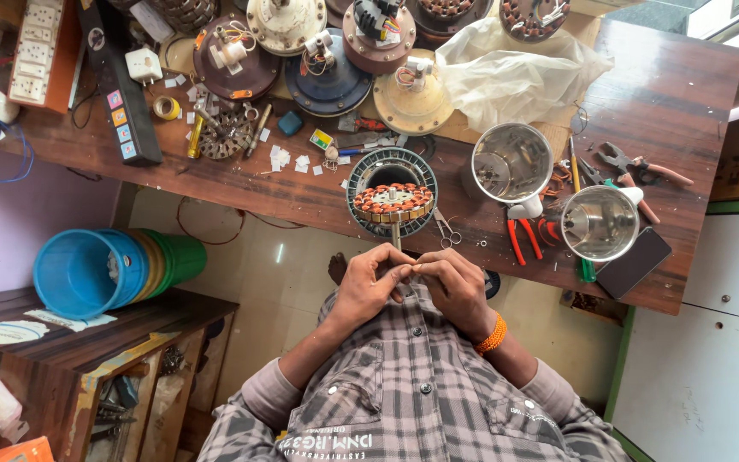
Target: The person works on a motor armature at a workbench, pressing small white insulation pieces into the slots around the copper commutator by hand, rotating the armature to reach each slot, and occasionally picking up or setting down small parts and a hand tool while fitting the pieces into place.
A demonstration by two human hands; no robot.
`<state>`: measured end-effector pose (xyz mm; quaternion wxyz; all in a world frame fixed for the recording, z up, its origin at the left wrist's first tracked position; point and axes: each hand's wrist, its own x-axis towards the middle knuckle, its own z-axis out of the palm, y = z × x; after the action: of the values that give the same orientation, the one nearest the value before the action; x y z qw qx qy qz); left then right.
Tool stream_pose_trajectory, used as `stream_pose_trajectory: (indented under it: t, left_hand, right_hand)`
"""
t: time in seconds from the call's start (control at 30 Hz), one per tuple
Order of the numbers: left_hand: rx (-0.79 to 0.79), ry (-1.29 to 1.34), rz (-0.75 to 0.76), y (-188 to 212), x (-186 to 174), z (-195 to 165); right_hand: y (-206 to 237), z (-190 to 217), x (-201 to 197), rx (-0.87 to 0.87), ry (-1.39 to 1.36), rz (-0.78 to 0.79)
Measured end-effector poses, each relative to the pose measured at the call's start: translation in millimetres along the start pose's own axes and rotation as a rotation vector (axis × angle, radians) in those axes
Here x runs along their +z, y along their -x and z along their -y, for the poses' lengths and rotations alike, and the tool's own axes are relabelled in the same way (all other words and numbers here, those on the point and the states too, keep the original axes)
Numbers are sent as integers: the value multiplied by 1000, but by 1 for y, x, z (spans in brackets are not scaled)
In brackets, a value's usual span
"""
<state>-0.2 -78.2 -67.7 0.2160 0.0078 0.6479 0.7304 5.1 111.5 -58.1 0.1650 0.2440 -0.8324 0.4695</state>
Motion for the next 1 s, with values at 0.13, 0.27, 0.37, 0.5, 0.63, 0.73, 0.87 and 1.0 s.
stream_pose_trajectory:
  t: [0.13,0.27,0.37,0.5,0.63,0.73,0.87,1.0]
  left_hand:
    - [78,-55,-47,-5,2,1]
    - [298,-274,-153,-6,5,-2]
    - [512,-479,-192,-9,7,-8]
    - [713,-613,-217,-19,7,-12]
    - [183,-113,-103,-28,16,-5]
    - [-34,577,34,-43,18,1]
    - [282,-131,-71,-39,18,-1]
    - [312,-188,-52,-33,25,-17]
  right_hand:
    - [4,-4,1,197,-96,5]
    - [10,-18,9,661,-502,31]
    - [12,-29,22,776,-621,-6]
    - [11,-31,33,705,-548,-81]
    - [8,-28,32,453,-533,-227]
    - [10,-31,31,357,-502,-234]
    - [20,-41,30,527,-605,-195]
    - [28,-43,31,601,-506,-278]
